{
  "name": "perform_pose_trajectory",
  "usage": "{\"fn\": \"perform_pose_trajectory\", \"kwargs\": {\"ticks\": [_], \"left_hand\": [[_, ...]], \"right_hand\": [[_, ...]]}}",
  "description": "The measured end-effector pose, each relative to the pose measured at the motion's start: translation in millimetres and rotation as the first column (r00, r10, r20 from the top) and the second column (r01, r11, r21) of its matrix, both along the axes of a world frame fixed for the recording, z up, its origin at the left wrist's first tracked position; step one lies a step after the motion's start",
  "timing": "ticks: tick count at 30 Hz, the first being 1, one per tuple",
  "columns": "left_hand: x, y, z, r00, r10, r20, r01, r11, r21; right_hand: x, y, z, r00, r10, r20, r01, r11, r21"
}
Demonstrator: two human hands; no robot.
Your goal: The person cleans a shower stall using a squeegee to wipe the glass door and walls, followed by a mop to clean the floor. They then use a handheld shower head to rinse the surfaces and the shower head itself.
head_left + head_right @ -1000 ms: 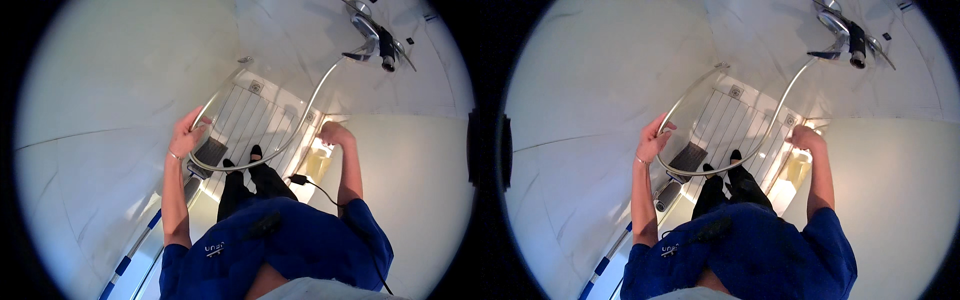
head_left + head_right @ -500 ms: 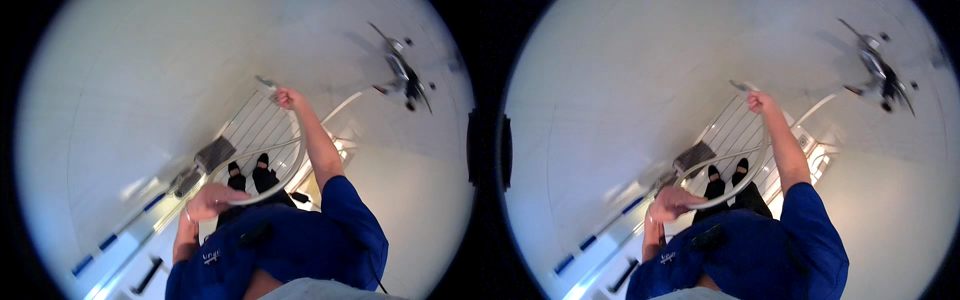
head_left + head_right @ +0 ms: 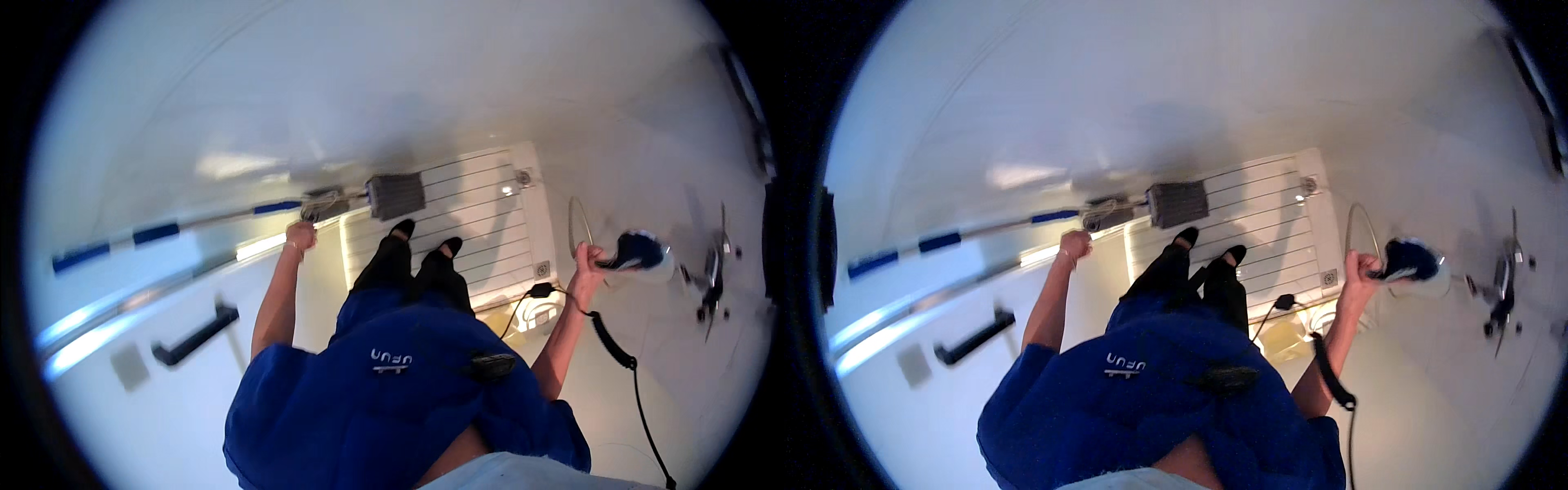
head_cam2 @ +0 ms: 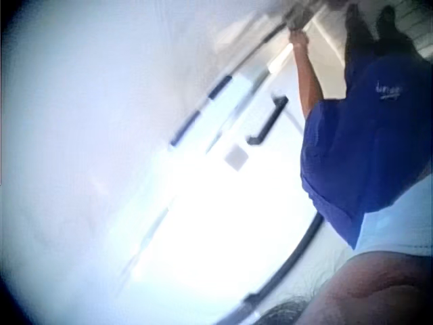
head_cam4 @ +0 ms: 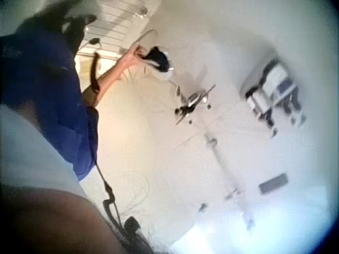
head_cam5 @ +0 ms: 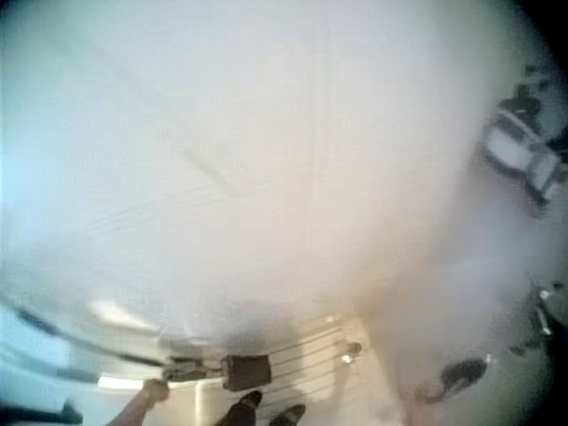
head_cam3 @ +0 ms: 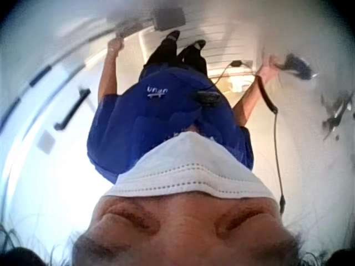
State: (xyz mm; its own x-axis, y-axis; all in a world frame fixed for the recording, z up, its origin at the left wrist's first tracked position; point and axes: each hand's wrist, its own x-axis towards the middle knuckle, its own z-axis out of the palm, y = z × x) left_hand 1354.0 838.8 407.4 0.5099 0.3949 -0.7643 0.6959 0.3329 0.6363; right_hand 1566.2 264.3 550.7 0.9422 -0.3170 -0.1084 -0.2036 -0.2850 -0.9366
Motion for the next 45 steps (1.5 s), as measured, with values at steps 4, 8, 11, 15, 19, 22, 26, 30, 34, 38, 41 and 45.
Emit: {"fn": "perform_pose_trajectory", "kwargs": {"ticks": [4,8,11,15,19,22,26,30,34,38,41,45], "left_hand": [[85.5,-72.3,-15.1,0.642,-0.764,-0.062,0.760,0.623,0.186],[160.5,-208.2,26.6,0.562,-0.823,0.082,0.821,0.567,0.066],[225.4,-333.9,66.3,0.397,-0.822,0.409,0.893,0.448,0.033],[299.9,-483.0,117.6,-0.068,-0.758,0.649,0.895,0.240,0.375],[343.7,-626.6,156.2,-0.346,-0.752,0.561,0.556,0.316,0.768],[375.9,-709.5,167.1,-0.450,-0.789,0.418,0.147,0.396,0.907],[389.5,-760.4,148.3,-0.431,-0.862,0.268,0.599,-0.051,0.799],[376.1,-751.3,138.9,-0.305,-0.819,0.486,0.778,0.081,0.623],[365.7,-749.6,175.3,-0.277,-0.763,0.584,0.272,0.521,0.809],[379.8,-793.2,225.2,-0.501,-0.784,0.365,0.364,0.192,0.911],[396.3,-803.8,226.5,-0.620,-0.773,0.132,0.256,-0.040,0.966],[439.1,-780.3,196.6,-0.599,-0.682,0.419,0.459,0.137,0.878]], "right_hand": [[-97.3,-21.8,54.4,0.869,-0.488,0.082,0.475,0.869,0.137],[-151.3,-56.9,73.5,0.754,-0.630,0.184,0.339,0.614,0.713],[-183.9,-103.3,76.8,0.559,-0.829,0.020,0.581,0.409,0.704],[-246.7,-121.3,56.6,0.347,-0.930,-0.123,0.811,0.232,0.537],[-302.0,-129.8,26.8,0.295,-0.952,-0.076,0.898,0.250,0.362],[-318.4,-138.1,8.9,0.297,-0.954,-0.044,0.926,0.277,0.256],[-325.6,-151.2,-1.3,0.233,-0.972,0.001,0.967,0.232,0.101],[-331.2,-156.6,1.1,0.254,-0.967,0.038,0.967,0.254,-0.002],[-328.1,-158.1,21.9,0.265,-0.957,0.120,0.951,0.239,-0.197],[-301.8,-182.6,82.2,0.239,-0.943,0.231,0.937,0.161,-0.311],[-272.5,-219.6,164.7,0.166,-0.813,0.558,0.926,-0.066,-0.372],[-193.7,-271.3,287.5,0.118,-0.644,0.756,0.874,-0.294,-0.386]]}}
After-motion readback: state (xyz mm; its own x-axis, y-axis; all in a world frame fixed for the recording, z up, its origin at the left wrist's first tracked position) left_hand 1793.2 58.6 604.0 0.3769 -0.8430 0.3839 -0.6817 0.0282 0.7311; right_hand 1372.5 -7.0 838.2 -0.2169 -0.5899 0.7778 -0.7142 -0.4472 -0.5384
